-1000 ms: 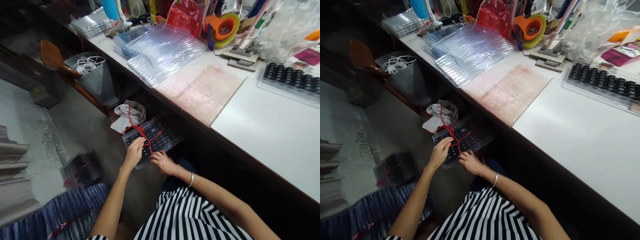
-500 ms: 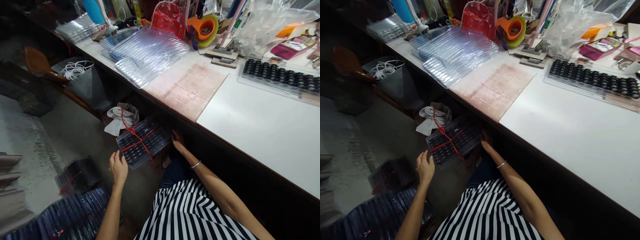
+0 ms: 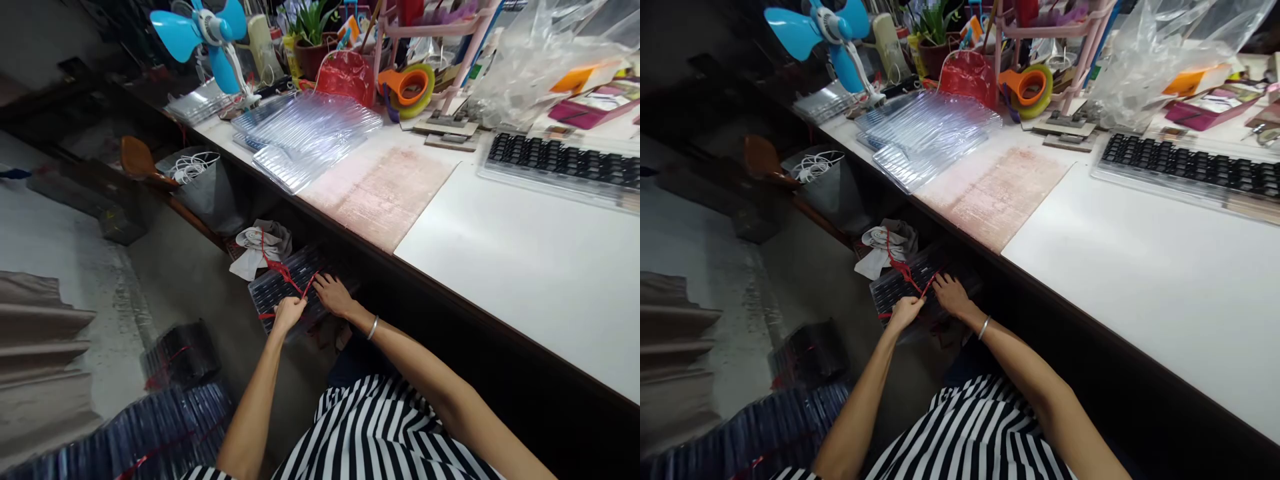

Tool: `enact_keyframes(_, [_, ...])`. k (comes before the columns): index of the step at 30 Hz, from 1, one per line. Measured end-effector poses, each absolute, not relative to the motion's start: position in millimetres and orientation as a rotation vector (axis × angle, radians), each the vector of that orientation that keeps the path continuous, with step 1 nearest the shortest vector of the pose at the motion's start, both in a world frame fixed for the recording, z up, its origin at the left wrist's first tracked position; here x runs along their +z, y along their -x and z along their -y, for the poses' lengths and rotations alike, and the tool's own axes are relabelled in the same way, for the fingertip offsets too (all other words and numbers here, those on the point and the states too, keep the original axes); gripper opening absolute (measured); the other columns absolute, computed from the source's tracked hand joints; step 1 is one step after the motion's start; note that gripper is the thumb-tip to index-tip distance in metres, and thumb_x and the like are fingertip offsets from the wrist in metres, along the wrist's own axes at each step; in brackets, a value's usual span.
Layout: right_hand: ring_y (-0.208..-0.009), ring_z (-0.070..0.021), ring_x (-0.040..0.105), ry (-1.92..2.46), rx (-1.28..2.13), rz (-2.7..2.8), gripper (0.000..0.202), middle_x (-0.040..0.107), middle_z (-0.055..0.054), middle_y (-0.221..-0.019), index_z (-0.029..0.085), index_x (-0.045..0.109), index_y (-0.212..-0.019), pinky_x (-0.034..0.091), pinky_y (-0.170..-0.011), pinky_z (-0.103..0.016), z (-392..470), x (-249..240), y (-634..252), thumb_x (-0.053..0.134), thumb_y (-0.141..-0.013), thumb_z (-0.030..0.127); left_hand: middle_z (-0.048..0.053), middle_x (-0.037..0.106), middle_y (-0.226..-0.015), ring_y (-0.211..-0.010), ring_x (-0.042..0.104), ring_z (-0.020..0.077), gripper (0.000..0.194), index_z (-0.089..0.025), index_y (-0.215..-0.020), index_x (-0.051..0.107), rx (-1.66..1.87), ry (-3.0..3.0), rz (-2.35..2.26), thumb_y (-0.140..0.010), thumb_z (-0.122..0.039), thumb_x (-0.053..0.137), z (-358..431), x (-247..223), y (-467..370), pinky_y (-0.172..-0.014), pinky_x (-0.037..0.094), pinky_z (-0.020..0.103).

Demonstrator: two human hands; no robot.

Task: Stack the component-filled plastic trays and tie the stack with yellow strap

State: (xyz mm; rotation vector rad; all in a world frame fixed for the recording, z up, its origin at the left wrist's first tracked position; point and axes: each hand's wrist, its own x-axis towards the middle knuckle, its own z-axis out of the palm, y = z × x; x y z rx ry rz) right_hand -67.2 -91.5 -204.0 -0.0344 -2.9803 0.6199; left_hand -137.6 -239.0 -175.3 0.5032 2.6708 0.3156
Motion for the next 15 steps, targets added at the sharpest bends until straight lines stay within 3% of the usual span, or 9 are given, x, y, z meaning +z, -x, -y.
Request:
enact_keyframes(5, [-0.116, -0.0260, 0.045, 0.030, 0.566, 2.994, 0.032, 0.044, -0.009, -0.136, 0.020, 0.051, -0.122, 0.043, -0.092, -0.048, 90, -203, 68, 0.047, -0.091, 0.019, 0.002, 0.063, -0.083, -0.076, 0.059, 0.0143, 0.035, -0.015, -0.075, 0.060, 0.321, -0.669, -2.479, -0.082, -0.049, 0.057, 263, -162, 138, -0.074, 0.048, 0.034])
enact_keyframes(11, [-0.121, -0.0283, 0.039, 0.159, 0.560, 2.991, 0.043, 0.035, -0.014, -0.142, 0.024, 0.040, -0.136, 0.038, -0.095, -0.052, 98, -211, 63, 0.041, -0.093, 0.024, 0.008, 0.060, -0.106, -0.101, 0.055, 0.0215, 0.030, -0.015, -0.093, 0.060, 0.057, -0.073, -2.802, -0.086, -0.043, 0.051, 304, -164, 165, -0.090, 0.041, 0.046])
enact_keyframes(13, [-0.121, -0.0291, 0.038, 0.212, 0.581, 2.984, 0.044, 0.034, -0.015, -0.143, 0.024, 0.039, -0.137, 0.037, -0.096, -0.051, 99, -215, 64, 0.042, -0.093, 0.030, 0.010, 0.059, -0.109, -0.106, 0.054, 0.0256, 0.029, -0.014, -0.097, 0.060, -0.017, 0.231, -2.847, -0.086, -0.039, 0.052, 339, -156, 177, -0.092, 0.039, 0.051])
enact_keyframes(15, [-0.122, -0.0302, 0.037, 0.278, 0.611, 2.975, 0.046, 0.033, -0.014, -0.144, 0.026, 0.039, -0.137, 0.035, -0.097, -0.052, 94, -218, 66, 0.044, -0.093, 0.034, 0.022, 0.055, -0.114, -0.112, 0.050, 0.0386, 0.030, -0.007, -0.097, 0.059, -0.055, 0.522, -2.873, -0.083, -0.032, 0.049, 382, -142, 183, -0.086, 0.038, 0.061])
